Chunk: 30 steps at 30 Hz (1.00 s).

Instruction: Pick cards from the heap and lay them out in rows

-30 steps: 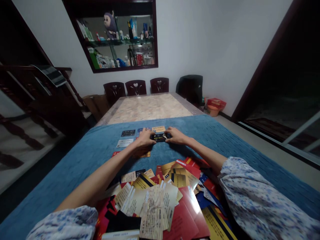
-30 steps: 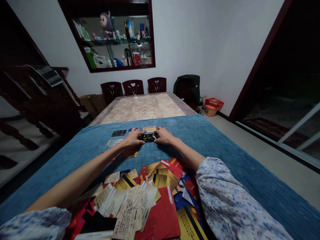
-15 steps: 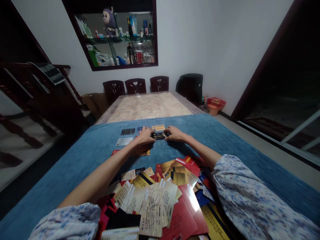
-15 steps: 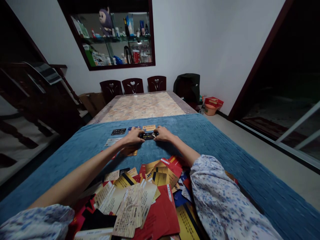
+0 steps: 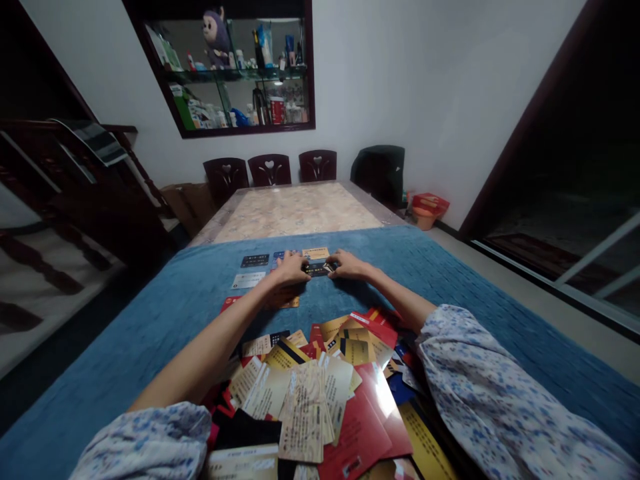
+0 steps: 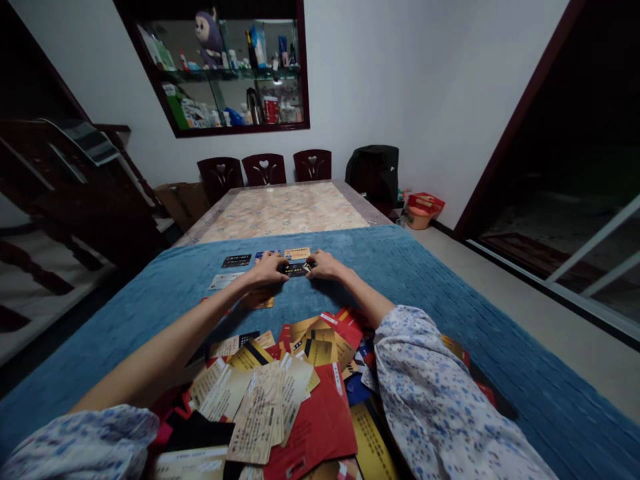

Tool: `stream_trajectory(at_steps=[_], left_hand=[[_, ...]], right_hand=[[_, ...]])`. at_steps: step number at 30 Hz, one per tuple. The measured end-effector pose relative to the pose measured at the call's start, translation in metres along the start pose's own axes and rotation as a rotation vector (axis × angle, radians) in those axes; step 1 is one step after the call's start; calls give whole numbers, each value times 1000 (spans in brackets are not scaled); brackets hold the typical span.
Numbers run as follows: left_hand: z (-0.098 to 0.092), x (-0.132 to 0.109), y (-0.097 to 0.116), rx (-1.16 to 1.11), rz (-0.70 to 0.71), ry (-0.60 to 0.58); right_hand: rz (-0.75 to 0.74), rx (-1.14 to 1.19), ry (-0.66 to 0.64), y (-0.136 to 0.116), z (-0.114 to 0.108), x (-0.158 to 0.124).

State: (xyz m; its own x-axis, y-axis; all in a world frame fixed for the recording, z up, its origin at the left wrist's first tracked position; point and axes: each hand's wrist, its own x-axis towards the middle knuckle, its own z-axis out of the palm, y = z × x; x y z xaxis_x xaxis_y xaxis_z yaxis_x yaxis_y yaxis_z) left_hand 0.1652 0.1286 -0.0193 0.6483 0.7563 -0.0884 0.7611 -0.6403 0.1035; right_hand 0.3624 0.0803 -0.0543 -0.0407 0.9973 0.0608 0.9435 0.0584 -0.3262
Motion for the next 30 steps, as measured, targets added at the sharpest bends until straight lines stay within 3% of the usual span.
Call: stream_trajectory(at_steps=[12, 19, 30], left_hand=[[12, -11, 3, -10, 15, 91], [17, -20, 1, -11, 97, 227], [10, -49, 5, -33, 168, 288]], right_hand=[[-5, -1, 7, -7, -3, -8], [-55, 10, 27, -9, -8, -20], [-222, 90, 89, -27, -18, -50]])
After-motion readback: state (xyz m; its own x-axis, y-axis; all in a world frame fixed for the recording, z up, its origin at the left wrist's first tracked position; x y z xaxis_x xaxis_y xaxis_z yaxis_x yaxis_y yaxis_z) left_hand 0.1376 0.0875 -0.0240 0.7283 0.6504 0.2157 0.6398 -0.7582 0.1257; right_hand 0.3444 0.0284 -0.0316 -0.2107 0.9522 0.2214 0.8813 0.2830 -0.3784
